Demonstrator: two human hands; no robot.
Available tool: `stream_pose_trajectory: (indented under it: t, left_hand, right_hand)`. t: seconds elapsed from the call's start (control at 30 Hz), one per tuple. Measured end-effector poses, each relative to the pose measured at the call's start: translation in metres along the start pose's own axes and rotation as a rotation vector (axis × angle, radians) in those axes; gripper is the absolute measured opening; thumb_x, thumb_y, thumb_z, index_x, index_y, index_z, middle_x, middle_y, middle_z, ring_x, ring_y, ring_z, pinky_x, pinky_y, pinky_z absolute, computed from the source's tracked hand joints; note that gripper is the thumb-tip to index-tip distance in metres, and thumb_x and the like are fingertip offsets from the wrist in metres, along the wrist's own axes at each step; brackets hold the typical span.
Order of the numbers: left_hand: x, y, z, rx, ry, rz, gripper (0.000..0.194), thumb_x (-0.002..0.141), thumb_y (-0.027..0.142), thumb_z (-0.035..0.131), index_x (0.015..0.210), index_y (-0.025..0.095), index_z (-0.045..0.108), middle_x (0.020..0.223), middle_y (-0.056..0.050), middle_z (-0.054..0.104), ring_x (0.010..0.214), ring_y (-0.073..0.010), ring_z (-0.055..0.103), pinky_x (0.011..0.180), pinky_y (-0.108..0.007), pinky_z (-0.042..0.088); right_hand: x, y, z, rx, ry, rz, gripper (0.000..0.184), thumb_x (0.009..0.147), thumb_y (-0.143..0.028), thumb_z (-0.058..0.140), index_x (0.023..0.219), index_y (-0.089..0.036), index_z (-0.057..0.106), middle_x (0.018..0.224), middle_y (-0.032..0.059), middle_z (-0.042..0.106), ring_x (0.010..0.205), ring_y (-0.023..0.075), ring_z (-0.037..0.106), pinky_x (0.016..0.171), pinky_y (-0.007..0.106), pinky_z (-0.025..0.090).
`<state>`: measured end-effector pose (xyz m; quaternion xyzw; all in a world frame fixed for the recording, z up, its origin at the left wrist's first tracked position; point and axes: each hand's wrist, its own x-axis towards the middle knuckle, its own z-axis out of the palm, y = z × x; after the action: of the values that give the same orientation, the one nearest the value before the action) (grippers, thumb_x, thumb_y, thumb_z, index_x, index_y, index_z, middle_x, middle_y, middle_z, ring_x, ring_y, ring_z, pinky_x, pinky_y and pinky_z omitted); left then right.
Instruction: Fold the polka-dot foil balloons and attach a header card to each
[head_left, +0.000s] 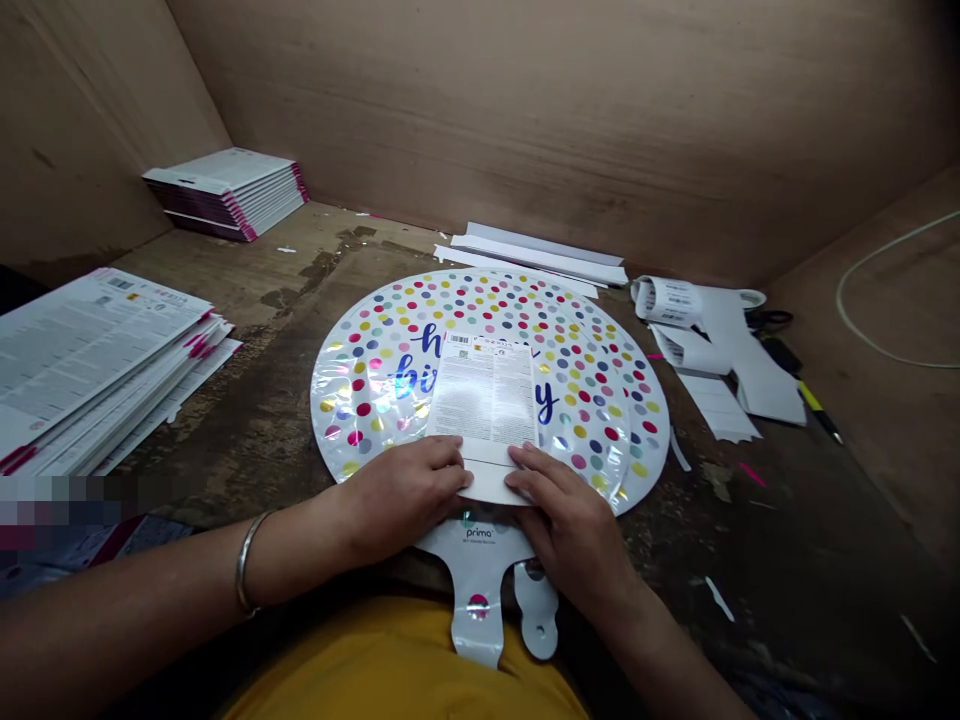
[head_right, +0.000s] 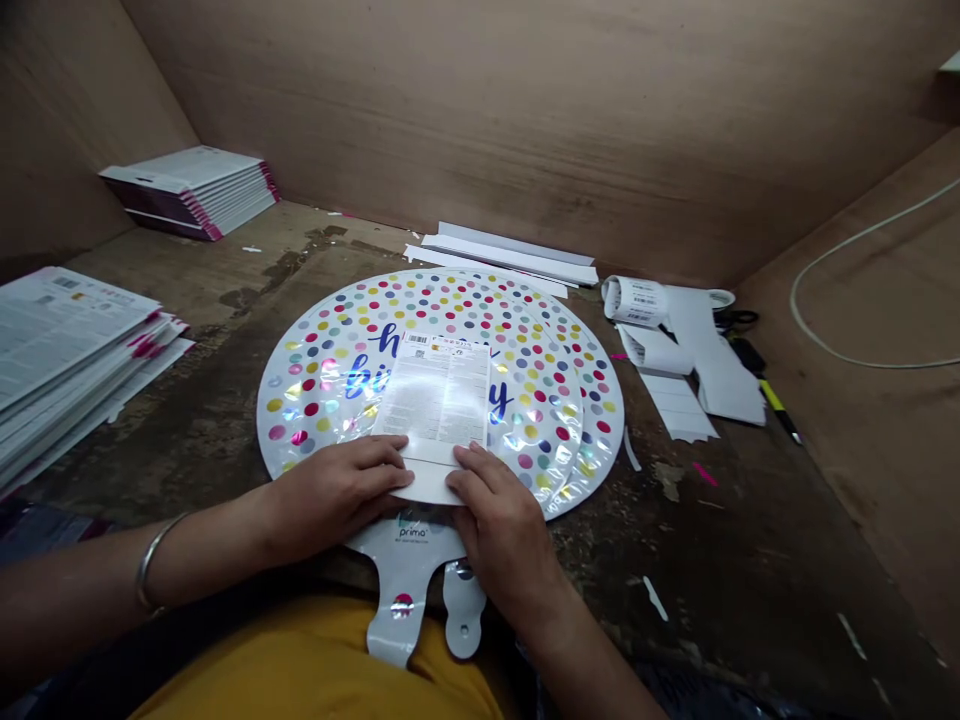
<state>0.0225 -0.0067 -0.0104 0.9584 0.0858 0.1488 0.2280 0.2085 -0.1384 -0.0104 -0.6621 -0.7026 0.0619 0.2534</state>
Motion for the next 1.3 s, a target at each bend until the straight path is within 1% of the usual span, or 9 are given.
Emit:
stream_pose_trajectory:
  t: [0.27,0.4,0.57,0.7,0.8,0.87,0.97,1.17,1.3]
  left_hand:
    - [0.009,-0.002,-0.007,-0.048,-0.025,-0.398,0.016,0.085,0.032,0.055,0.081,0.018,0.061,0.073,-0.004,0.061,0.073,-0.0196,0.055,0.065,-0.031,0.043]
    - [0.012,-0.006,-0.009,-0.056,-0.01,-0.493,0.034,0.078,0.033,0.062,0.107,0.018,0.052,0.092,-0.007,0.06,0.086,-0.0243,0.056,0.074,-0.038,0.045]
    - [0.013,-0.012,-0.008,0.026,0.055,-0.481,0.068,0.071,0.035,0.069,0.13,0.016,0.04,0.123,-0.014,0.046,0.115,-0.0319,0.043,0.095,-0.047,0.039]
    - [0.011,-0.013,-0.008,-0.069,0.147,-0.518,0.088,0.069,0.037,0.071,0.141,0.017,0.025,0.141,-0.017,0.032,0.129,-0.0362,0.028,0.103,-0.054,0.031]
    - [0.012,-0.008,-0.008,-0.439,0.292,-0.632,0.093,0.068,0.035,0.072,0.143,0.018,0.02,0.137,-0.019,0.038,0.119,-0.0343,0.044,0.094,-0.052,0.041]
    - [0.015,0.0,-0.009,-0.838,0.272,-0.71,0.084,0.07,0.035,0.071,0.14,0.017,0.027,0.119,-0.018,0.056,0.094,-0.0274,0.06,0.076,-0.044,0.052]
    - [0.021,0.014,-0.009,-1.244,0.215,-0.769,0.052,0.073,0.034,0.069,0.118,0.015,0.052,0.091,-0.009,0.067,0.064,-0.0161,0.062,0.058,-0.03,0.052]
    - [0.03,0.031,-0.004,-1.494,0.401,-0.862,0.037,0.079,0.036,0.065,0.108,0.015,0.057,0.09,-0.007,0.068,0.065,-0.0143,0.063,0.062,-0.028,0.053]
    - [0.029,0.037,0.002,-1.514,0.363,-0.862,0.041,0.073,0.037,0.071,0.105,0.014,0.059,0.074,-0.004,0.067,0.065,-0.0158,0.064,0.06,-0.026,0.051]
  right_hand:
    - [0.015,-0.009,-0.008,0.004,0.001,0.354,0.017,0.084,-0.031,0.056,0.072,-0.02,0.059,0.09,0.0073,0.058,0.086,0.023,0.056,0.076,0.04,0.047]
    - [0.023,-0.001,-0.007,-0.098,0.039,0.546,0.033,0.074,-0.047,0.064,0.091,-0.02,0.056,0.089,0.0091,0.059,0.08,0.026,0.057,0.066,0.039,0.045]
    - [0.034,-0.002,0.001,-0.158,0.085,0.586,0.032,0.069,-0.05,0.066,0.072,-0.022,0.05,0.071,0.0047,0.057,0.062,0.0212,0.052,0.053,0.032,0.037]
    - [0.034,-0.01,-0.004,0.261,0.173,0.664,0.025,0.077,-0.043,0.059,0.071,-0.023,0.045,0.059,-0.0021,0.052,0.051,0.0157,0.049,0.047,0.028,0.037]
    - [0.032,-0.011,-0.013,0.782,0.304,0.748,0.028,0.077,-0.045,0.062,0.077,-0.024,0.043,0.058,-0.006,0.052,0.045,0.0121,0.048,0.04,0.024,0.041]
    - [0.033,-0.01,-0.02,0.954,0.346,0.781,0.032,0.073,-0.044,0.068,0.077,-0.024,0.043,0.057,-0.0073,0.053,0.042,0.0102,0.047,0.037,0.022,0.042]
    - [0.033,-0.01,-0.024,1.099,0.304,0.785,0.03,0.072,-0.044,0.07,0.081,-0.023,0.051,0.063,-0.0038,0.061,0.045,0.0111,0.052,0.037,0.022,0.045]
    - [0.021,-0.032,-0.007,1.488,0.269,0.756,0.04,0.07,-0.031,0.075,0.105,-0.022,0.059,0.102,0.0052,0.068,0.085,0.0198,0.066,0.073,0.034,0.056]
    - [0.021,-0.042,0.01,1.577,0.404,0.734,0.045,0.073,-0.026,0.072,0.115,-0.025,0.056,0.106,0.0038,0.068,0.092,0.0211,0.064,0.076,0.036,0.055]
